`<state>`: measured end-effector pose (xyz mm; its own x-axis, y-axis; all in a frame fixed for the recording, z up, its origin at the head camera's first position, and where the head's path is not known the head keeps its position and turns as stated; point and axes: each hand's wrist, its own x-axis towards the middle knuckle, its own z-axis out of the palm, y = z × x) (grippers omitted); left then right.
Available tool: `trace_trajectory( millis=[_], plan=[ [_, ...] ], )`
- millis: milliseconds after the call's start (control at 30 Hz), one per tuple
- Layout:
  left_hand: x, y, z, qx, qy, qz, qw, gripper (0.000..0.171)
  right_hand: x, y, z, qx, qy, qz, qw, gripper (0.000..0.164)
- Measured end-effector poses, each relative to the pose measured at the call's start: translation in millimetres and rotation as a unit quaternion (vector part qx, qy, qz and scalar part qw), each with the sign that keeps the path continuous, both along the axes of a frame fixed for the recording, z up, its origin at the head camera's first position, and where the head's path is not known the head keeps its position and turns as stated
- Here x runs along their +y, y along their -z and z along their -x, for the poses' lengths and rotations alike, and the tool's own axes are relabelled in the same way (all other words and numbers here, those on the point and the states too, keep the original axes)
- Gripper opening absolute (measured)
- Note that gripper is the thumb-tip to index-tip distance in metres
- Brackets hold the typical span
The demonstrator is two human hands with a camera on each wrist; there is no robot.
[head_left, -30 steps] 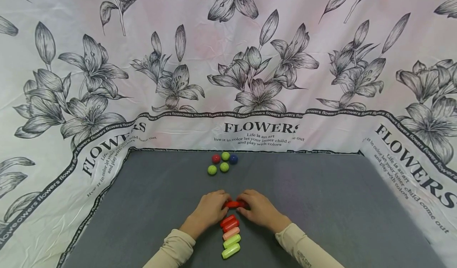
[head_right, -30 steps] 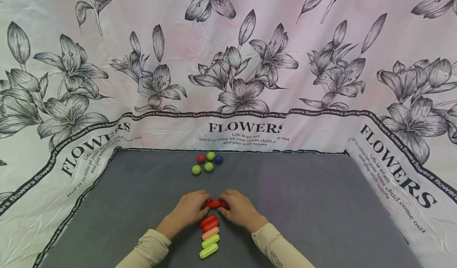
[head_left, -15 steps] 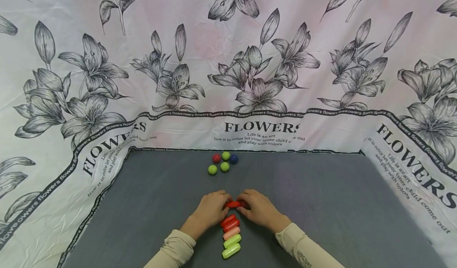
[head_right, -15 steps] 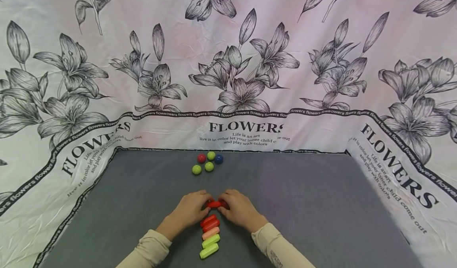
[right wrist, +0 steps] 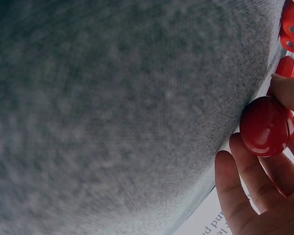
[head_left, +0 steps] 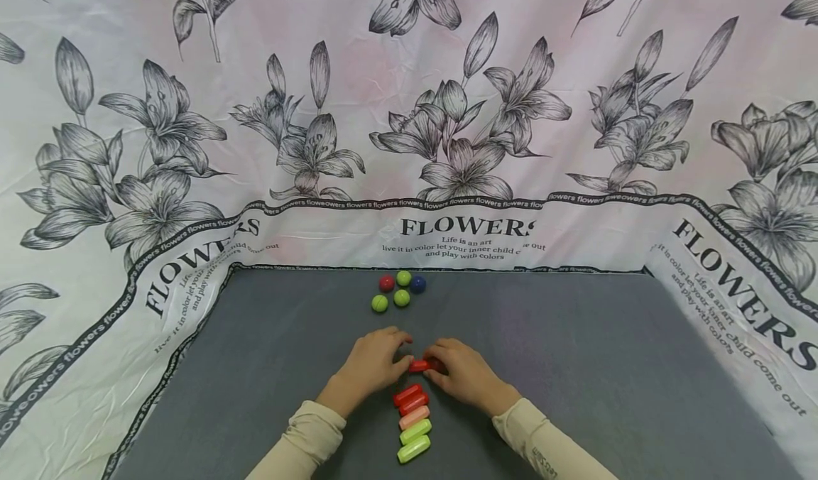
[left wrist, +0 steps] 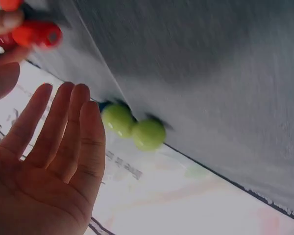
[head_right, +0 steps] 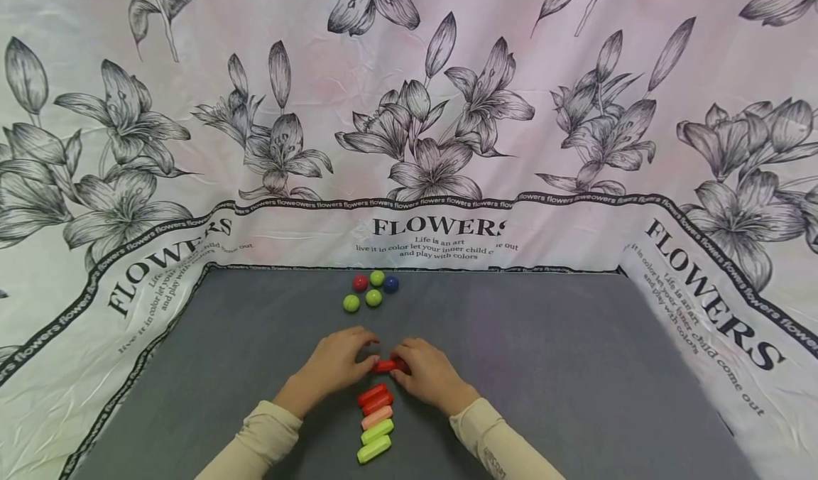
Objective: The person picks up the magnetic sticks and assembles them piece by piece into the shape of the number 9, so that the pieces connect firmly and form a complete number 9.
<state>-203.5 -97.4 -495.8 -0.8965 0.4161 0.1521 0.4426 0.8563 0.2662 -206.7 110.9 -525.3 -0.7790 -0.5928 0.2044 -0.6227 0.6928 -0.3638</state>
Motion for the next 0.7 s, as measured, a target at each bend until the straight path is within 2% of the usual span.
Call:
trace_trajectory(
  millis=[133, 300, 433, 533, 700],
  plan=[
    [-9.1, -4.4, 16.5, 0.026, -0.031, -0.009, 0.9991, 0.033, 1.0, -1.2, 0.0, 0.001, 0.002, -0.003, 1.000, 0.018],
    [-18.3, -8.0, 34.8, 0.041, -0.075, -0.009, 0.9963, 0.043, 1.4, -1.0, -0.2, -0.005, 0.003, -0.005, 1.000, 0.018],
    [-21.3, -7.3, 46.1, 0.051, -0.091, -0.009, 0.9945, 0.045, 1.5, -1.5, -0.4, -0.011, 0.004, -0.007, 1.000, 0.018],
    [-22.0, -6.1, 54.1, 0.046, -0.098, -0.008, 0.9941, 0.048, 2.0, -2.4, -0.7, -0.010, 0.002, -0.005, 1.000, 0.018],
    [-22.4, -4.7, 68.0, 0.018, -0.111, 0.005, 0.9937, 0.054, 2.7, -3.3, -1.5, -0.007, 0.002, 0.003, 1.000, 0.017]
  ],
)
